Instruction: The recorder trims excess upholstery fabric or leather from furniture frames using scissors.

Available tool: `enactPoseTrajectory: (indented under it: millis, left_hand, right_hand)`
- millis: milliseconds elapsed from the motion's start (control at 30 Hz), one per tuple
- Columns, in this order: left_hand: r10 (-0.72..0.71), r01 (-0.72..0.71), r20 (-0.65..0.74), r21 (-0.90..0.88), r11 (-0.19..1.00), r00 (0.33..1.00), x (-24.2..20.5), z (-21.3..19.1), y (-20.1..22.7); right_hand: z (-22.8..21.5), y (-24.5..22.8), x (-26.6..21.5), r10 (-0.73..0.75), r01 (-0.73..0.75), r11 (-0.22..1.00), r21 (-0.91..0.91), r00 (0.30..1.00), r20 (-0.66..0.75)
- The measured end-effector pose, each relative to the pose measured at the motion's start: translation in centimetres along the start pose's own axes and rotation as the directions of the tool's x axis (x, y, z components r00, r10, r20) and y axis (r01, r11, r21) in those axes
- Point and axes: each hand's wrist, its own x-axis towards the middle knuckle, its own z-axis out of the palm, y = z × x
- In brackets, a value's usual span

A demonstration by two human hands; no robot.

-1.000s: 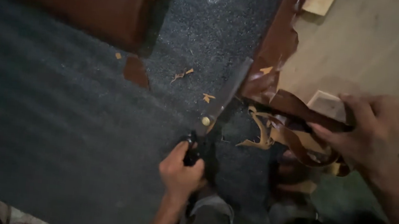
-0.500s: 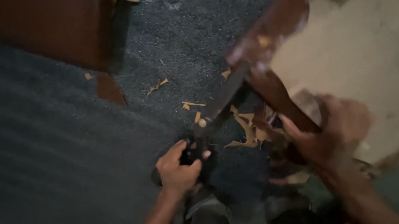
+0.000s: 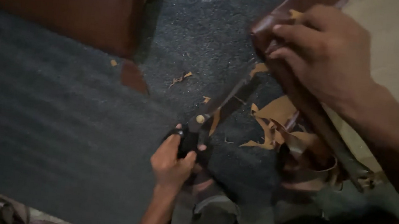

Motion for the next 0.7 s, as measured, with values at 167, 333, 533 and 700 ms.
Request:
enactPoseTrajectory:
  millis: [167,333,533,700]
  left_hand:
    - [0.179,-0.174,-0.025,0.127,0.976,0.984,2.0,-0.7,0.4]
    - [0.198,-0.190,-0.014,0.215,0.958,0.980,2.7,-0.1,-1.5]
    - [0.245,-0.239,0.001,0.235,0.942,0.969,4.3,-0.1,-2.6]
    - [0.254,-0.260,0.053,0.231,0.938,0.966,7.2,0.1,-2.0]
  right_hand:
    - [2.9,1.1,-3.5,0.056,-0.027,0.991,0.128,0.970,-0.235]
    - [1.6,-0.3,-1.9,0.060,-0.044,0.997,0.063,0.963,-0.263]
    - [1.5,-0.7,-1.7,0.052,-0.039,0.998,0.052,0.957,-0.286]
    - [1.7,-0.6,-1.8,0.071,-0.070,0.997,0.016,0.942,-0.327]
